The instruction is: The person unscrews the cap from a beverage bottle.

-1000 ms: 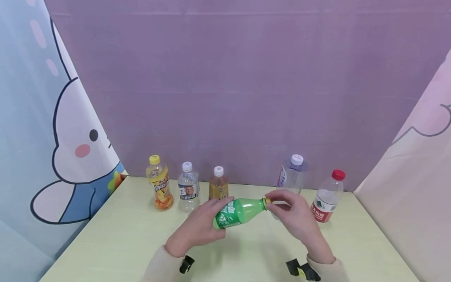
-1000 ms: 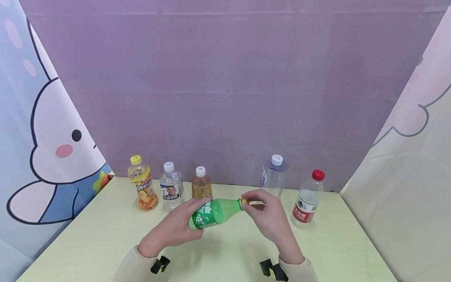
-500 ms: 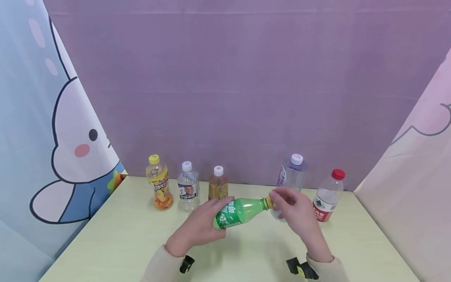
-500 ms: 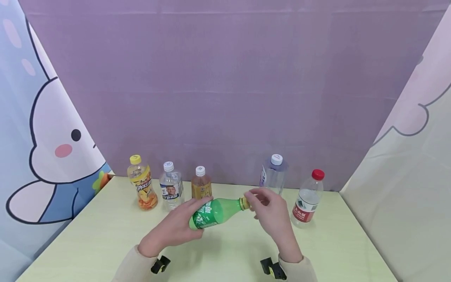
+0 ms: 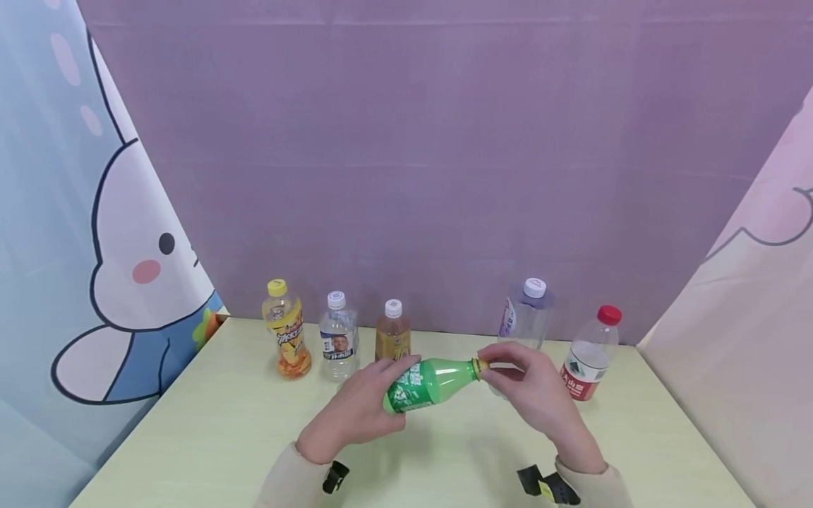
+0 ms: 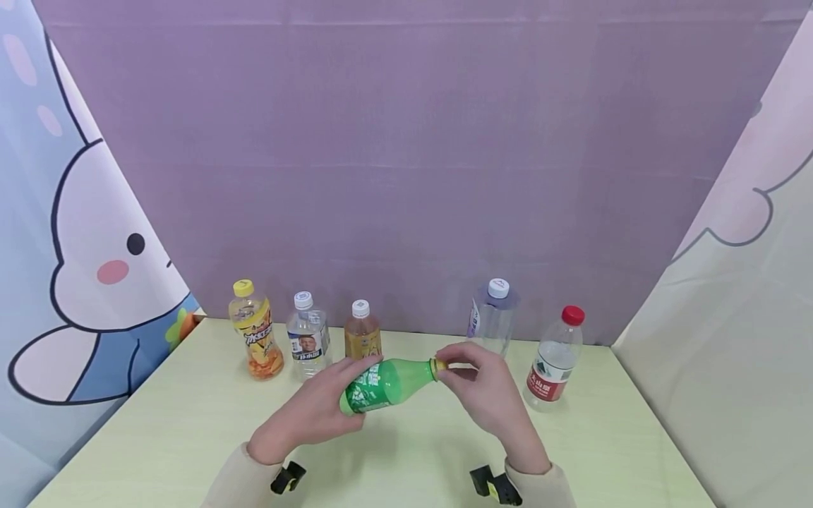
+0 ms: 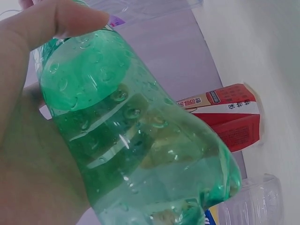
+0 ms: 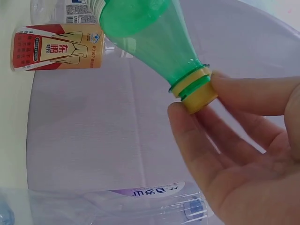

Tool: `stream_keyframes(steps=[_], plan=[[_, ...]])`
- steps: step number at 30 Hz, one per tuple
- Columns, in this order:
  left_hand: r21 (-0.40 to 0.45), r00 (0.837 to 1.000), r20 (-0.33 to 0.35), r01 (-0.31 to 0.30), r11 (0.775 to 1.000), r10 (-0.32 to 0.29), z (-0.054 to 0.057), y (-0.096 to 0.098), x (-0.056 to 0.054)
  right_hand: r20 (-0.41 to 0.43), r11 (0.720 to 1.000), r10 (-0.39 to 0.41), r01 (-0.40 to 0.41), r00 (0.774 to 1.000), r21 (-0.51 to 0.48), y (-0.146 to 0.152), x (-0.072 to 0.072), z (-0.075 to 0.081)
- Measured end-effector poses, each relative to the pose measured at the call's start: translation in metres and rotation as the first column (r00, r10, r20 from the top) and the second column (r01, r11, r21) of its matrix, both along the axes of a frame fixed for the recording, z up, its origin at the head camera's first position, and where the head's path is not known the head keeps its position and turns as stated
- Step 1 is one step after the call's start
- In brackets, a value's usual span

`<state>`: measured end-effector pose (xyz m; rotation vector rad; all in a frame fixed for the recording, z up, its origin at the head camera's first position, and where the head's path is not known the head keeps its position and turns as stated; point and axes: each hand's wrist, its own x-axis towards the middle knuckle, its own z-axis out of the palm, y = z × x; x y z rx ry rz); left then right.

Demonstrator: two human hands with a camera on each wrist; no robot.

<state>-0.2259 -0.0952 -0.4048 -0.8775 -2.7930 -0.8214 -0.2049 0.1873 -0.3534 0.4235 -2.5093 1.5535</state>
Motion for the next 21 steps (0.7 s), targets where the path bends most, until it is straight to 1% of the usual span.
stream_keyframes(steps=[3,5,8,11,14,16,21], plan=[[0.001,1.000,0.004,-0.002,1.000,0.002,-0.0002,-0.0004,-0.0003,-0.013,1.000,-0.002,0.001,1.000,-0.003,0.0001,0.0004,-0.0005],[0.003,1.000,0.005,0.000,1.000,0.000,-0.0002,-0.0004,-0.0004,-0.016,0.999,-0.036,0.036,0.999,0.007,-0.0006,0.0007,-0.0006],[0.003,1.000,0.001,0.004,1.000,-0.004,-0.0004,0.0000,0.0000,-0.018,0.993,-0.110,0.110,0.994,0.034,-0.0027,0.0000,-0.0014],[0.003,1.000,-0.008,0.004,1.000,-0.004,-0.0004,0.0005,0.0006,0.011,0.989,-0.148,0.148,0.989,0.026,-0.0053,-0.0025,-0.0027],[-0.003,1.000,-0.011,0.000,1.000,0.000,-0.0005,0.0007,0.0011,0.061,0.990,-0.138,0.140,0.989,-0.016,-0.0063,-0.0040,-0.0034],[-0.012,1.000,-0.015,-0.003,1.000,0.003,-0.0010,0.0008,0.0010,0.077,0.992,-0.122,0.124,0.990,-0.027,-0.0062,-0.0041,-0.0030],[-0.030,1.000,-0.021,-0.010,1.000,0.009,-0.0019,0.0011,0.0005,0.040,0.995,-0.096,0.094,0.995,0.039,-0.0050,-0.0010,0.0005]])
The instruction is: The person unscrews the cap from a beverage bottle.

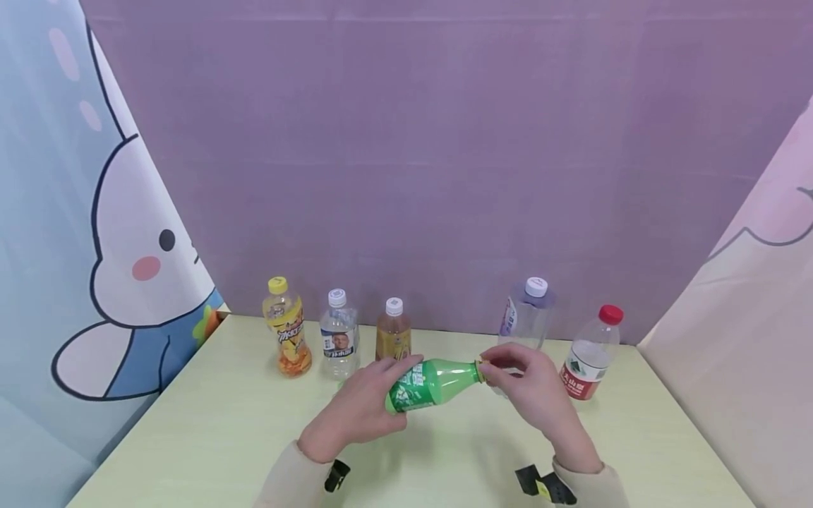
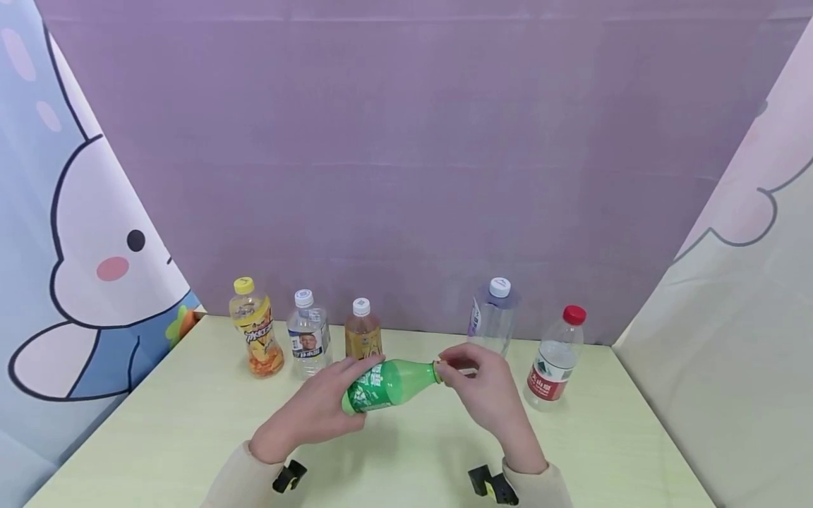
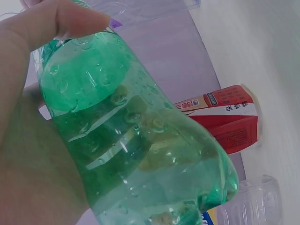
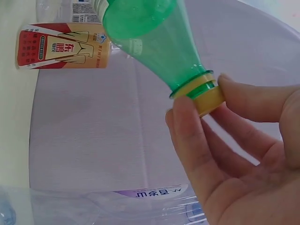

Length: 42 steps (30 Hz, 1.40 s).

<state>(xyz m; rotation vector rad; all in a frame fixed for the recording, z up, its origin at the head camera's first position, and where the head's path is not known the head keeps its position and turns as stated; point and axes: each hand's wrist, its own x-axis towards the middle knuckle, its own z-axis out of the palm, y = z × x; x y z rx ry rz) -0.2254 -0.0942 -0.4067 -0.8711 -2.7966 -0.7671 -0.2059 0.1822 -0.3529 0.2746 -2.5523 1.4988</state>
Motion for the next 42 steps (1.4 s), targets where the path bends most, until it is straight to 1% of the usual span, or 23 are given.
stream_keyframes(steps=[3,6,10,13,18,20,23,28,30,34,37,39,42], plan=[[0.004,1.000,0.008,-0.002,1.000,0.002,0.0006,0.0004,0.0002,-0.014,1.000,0.013,-0.013,1.000,0.017,0.0008,0.0015,0.0014],[0.010,1.000,0.014,0.000,1.000,0.000,0.0012,0.0007,0.0003,-0.025,1.000,0.026,-0.026,0.999,0.007,0.0013,0.0013,0.0009],[0.017,1.000,0.017,0.006,1.000,-0.007,0.0027,0.0009,0.0007,-0.031,1.000,0.003,-0.003,1.000,-0.006,0.0016,-0.0003,-0.0014],[0.022,1.000,0.024,0.006,1.000,-0.007,0.0032,0.0008,0.0009,-0.002,0.999,-0.022,0.022,1.000,-0.038,0.0023,-0.0013,-0.0034],[0.006,1.000,0.019,0.003,1.000,-0.003,0.0015,0.0013,0.0006,0.046,0.994,-0.004,0.009,0.999,-0.108,0.0034,-0.0041,-0.0054],[-0.002,1.000,0.018,-0.001,1.000,0.001,0.0008,0.0015,0.0004,0.055,0.994,-0.002,0.007,0.999,-0.106,0.0034,-0.0041,-0.0052],[-0.011,1.000,0.018,-0.006,1.000,0.007,0.0004,0.0018,0.0001,0.058,0.997,-0.013,0.017,0.998,-0.075,0.0024,-0.0033,-0.0039],[-0.016,1.000,0.017,-0.010,1.000,0.010,0.0001,0.0013,0.0003,0.005,1.000,-0.020,0.020,1.000,0.020,0.0012,-0.0007,-0.0016],[-0.009,1.000,0.026,-0.010,1.000,0.010,0.0002,0.0010,0.0006,-0.019,0.999,-0.017,0.018,1.000,0.041,0.0010,0.0003,-0.0010],[0.024,0.999,0.045,-0.008,1.000,0.007,0.0007,0.0003,0.0007,-0.059,1.000,-0.008,0.008,0.998,0.014,0.0015,0.0005,-0.0013],[0.049,0.999,0.051,-0.005,0.999,0.002,0.0003,-0.0003,-0.0001,-0.091,1.000,-0.027,0.027,0.995,0.003,0.0030,-0.0007,-0.0027],[0.064,0.999,0.053,-0.005,0.998,0.001,-0.0005,-0.0007,-0.0009,-0.105,0.999,-0.046,0.048,0.993,0.016,0.0049,-0.0016,-0.0033],[0.094,0.999,0.050,-0.016,0.995,0.011,-0.0022,-0.0005,-0.0030,-0.102,0.996,-0.069,0.074,0.992,0.046,0.0089,-0.0033,-0.0038]])
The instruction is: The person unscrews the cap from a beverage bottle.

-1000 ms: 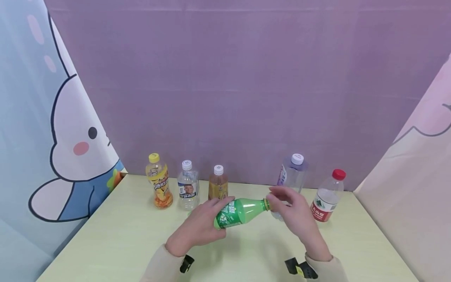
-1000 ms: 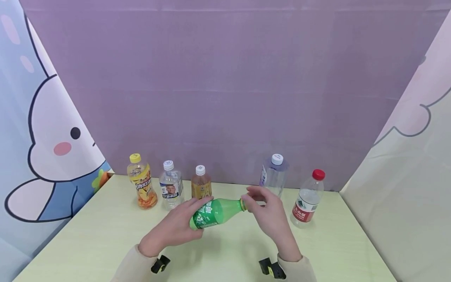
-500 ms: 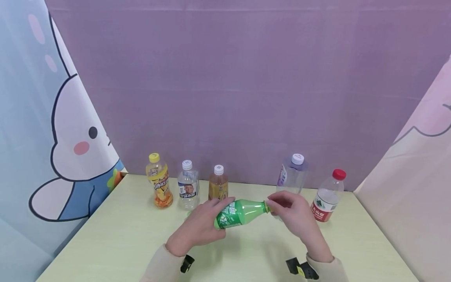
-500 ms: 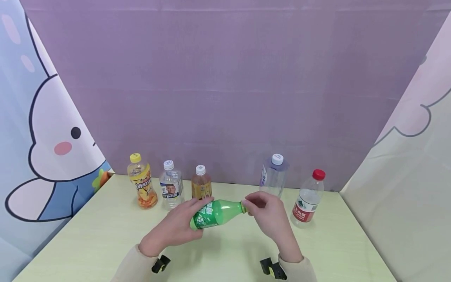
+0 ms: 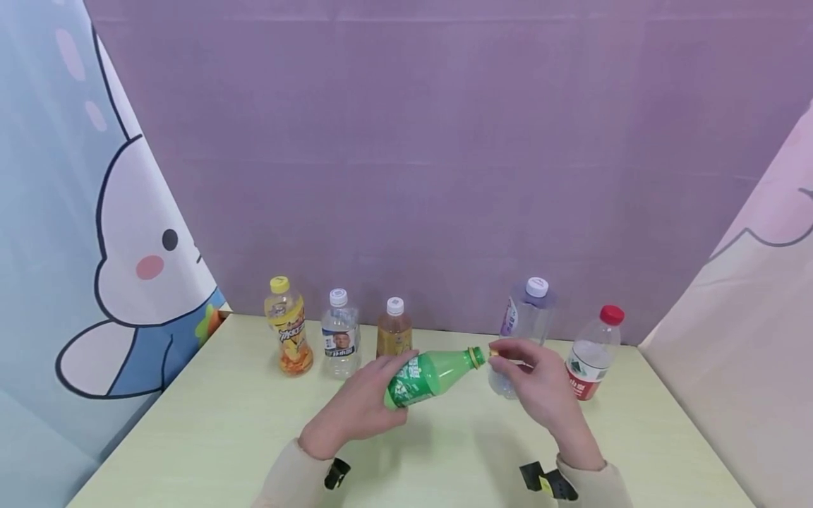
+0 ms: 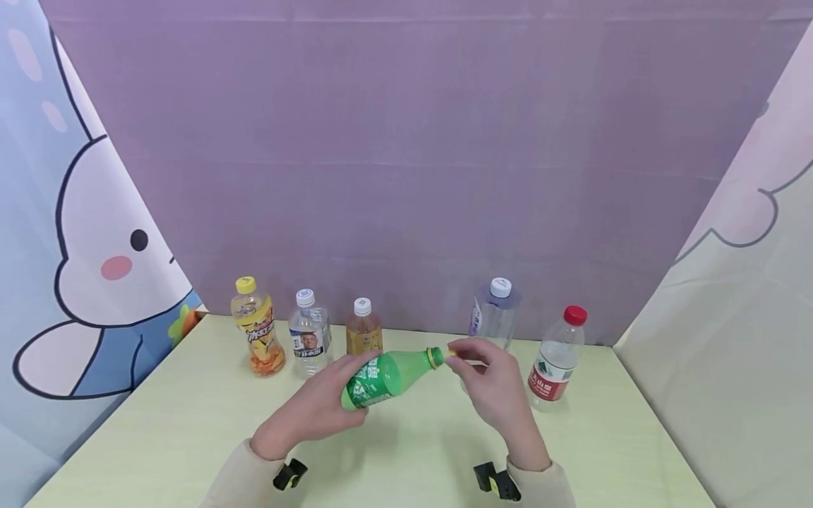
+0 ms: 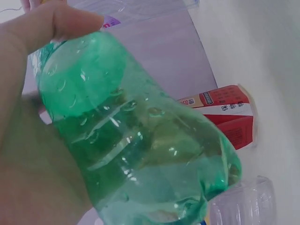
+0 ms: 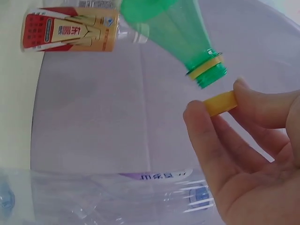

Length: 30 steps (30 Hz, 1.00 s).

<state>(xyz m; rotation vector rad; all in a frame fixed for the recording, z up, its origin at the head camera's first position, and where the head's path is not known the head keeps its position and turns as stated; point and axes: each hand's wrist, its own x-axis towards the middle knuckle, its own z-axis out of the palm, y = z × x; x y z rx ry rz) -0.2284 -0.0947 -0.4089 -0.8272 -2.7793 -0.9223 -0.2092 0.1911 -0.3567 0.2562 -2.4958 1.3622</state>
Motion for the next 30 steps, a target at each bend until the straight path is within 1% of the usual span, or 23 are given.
stream_keyframes(steps=[4,7,10,13,17,21,25,27,30], plan=[[0.054,0.999,-0.018,-0.029,0.998,0.030,-0.002,0.002,-0.004,-0.001,1.000,-0.008,0.008,1.000,0.018,0.006,-0.002,0.001],[0.087,0.999,-0.018,-0.047,0.995,0.049,-0.003,0.003,-0.006,0.005,1.000,0.000,0.000,1.000,0.026,0.008,-0.003,0.001],[0.119,0.999,0.000,-0.052,0.992,0.052,-0.005,0.004,-0.006,0.021,0.999,0.016,-0.017,1.000,0.038,0.007,-0.004,0.000],[0.163,0.999,0.017,-0.039,0.986,0.036,-0.006,0.004,-0.005,0.016,0.999,0.040,-0.041,0.999,0.034,0.005,-0.003,-0.003],[0.232,0.999,0.029,-0.023,0.972,0.017,-0.009,0.004,-0.006,0.006,0.996,0.087,-0.087,0.996,0.032,0.002,-0.003,-0.009],[0.264,0.999,0.032,-0.035,0.964,0.028,-0.014,0.005,-0.008,0.022,0.988,0.127,-0.128,0.992,0.086,-0.001,-0.005,-0.019],[0.291,0.999,0.015,-0.037,0.956,0.033,-0.017,0.008,-0.011,0.048,0.982,0.138,-0.143,0.989,0.126,-0.002,-0.004,-0.026],[0.308,0.999,0.010,-0.036,0.951,0.034,-0.018,0.011,-0.012,0.058,0.977,0.155,-0.162,0.986,0.140,-0.002,-0.003,-0.030],[0.339,0.999,0.023,-0.043,0.940,0.037,-0.018,0.015,-0.013,0.060,0.961,0.216,-0.223,0.975,0.165,-0.001,-0.002,-0.037]])
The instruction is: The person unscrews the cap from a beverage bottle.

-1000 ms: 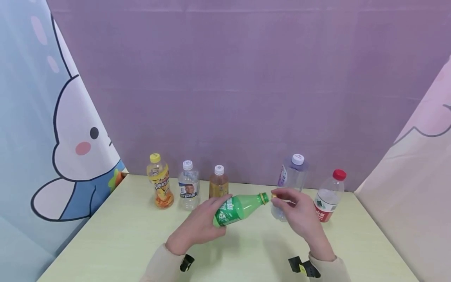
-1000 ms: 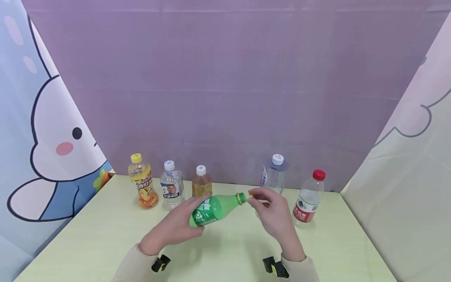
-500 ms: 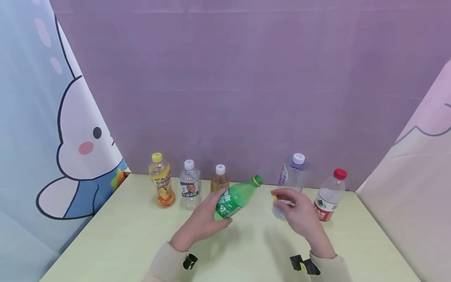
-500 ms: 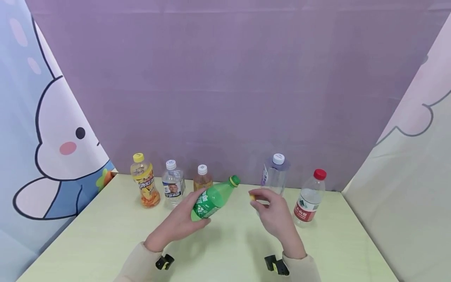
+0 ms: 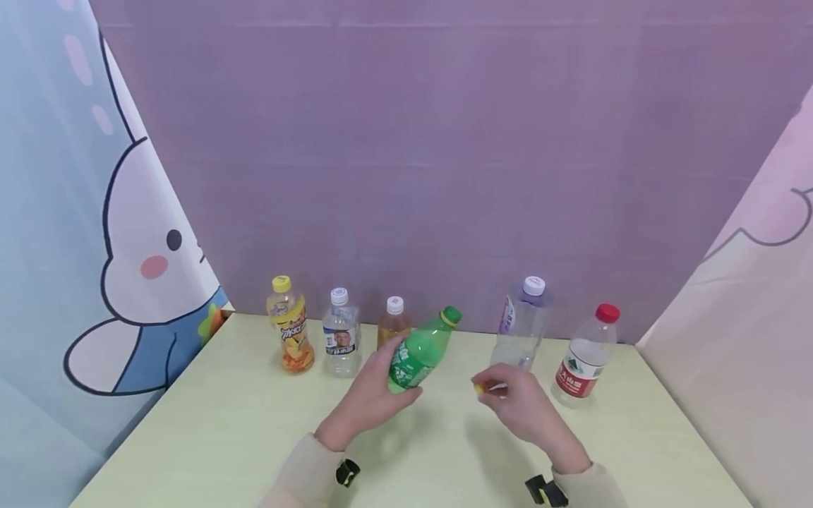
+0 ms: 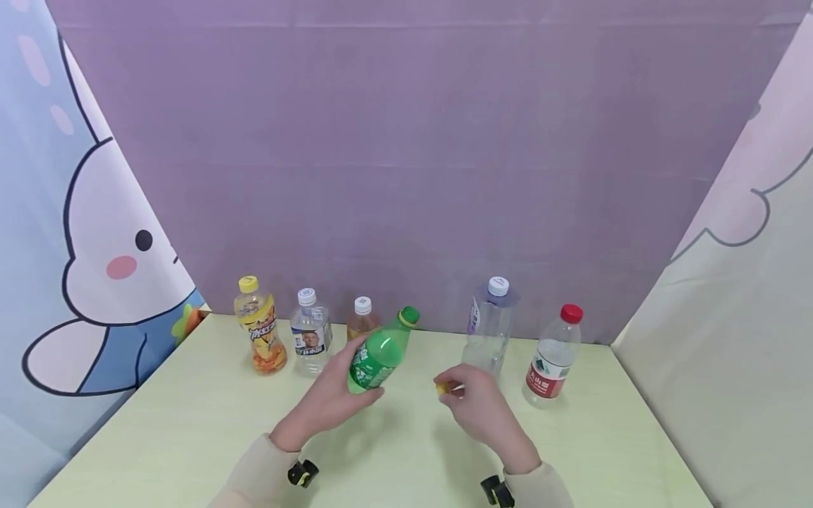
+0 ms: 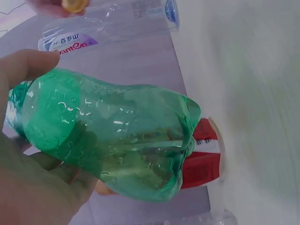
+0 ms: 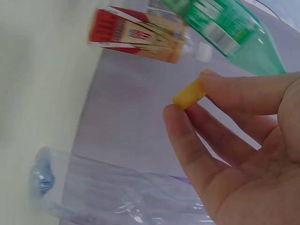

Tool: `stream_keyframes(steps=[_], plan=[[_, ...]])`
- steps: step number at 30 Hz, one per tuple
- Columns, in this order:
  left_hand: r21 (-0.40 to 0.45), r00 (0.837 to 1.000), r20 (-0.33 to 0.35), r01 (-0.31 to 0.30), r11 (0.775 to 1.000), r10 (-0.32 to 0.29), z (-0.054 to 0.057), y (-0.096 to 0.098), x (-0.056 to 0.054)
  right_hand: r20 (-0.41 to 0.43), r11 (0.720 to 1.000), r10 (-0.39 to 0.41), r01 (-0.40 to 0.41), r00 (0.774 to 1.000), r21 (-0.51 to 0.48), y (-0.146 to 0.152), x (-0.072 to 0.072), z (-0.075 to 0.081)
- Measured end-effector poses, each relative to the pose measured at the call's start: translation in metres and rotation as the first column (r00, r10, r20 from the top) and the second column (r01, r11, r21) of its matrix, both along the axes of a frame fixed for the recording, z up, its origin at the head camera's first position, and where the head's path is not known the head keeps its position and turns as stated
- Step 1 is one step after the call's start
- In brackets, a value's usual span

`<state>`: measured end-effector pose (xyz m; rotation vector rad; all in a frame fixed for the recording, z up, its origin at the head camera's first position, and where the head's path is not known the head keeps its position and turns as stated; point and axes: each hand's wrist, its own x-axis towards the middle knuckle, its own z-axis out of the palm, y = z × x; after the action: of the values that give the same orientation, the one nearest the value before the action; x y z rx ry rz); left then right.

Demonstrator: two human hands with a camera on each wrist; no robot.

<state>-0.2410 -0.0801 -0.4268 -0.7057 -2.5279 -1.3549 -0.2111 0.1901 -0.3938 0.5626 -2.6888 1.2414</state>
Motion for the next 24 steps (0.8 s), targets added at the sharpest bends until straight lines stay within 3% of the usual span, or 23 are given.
stream_keyframes(steps=[4,7,13,24], plan=[[0.036,0.999,0.037,-0.017,0.999,0.015,0.001,0.005,-0.002,-0.005,0.996,0.081,-0.081,0.997,0.038,0.001,0.002,-0.010],[0.062,0.997,0.072,-0.026,0.998,0.022,0.004,0.010,-0.004,0.009,0.990,0.098,-0.099,0.995,0.100,0.001,0.002,-0.015],[0.120,0.992,0.124,-0.001,0.993,-0.014,0.004,0.019,-0.014,0.004,0.962,0.149,-0.146,0.989,0.232,0.000,0.001,-0.027],[0.092,0.987,0.151,0.034,0.995,-0.047,-0.003,0.041,-0.029,0.079,0.917,0.188,-0.204,0.979,0.343,-0.007,0.012,-0.047]])
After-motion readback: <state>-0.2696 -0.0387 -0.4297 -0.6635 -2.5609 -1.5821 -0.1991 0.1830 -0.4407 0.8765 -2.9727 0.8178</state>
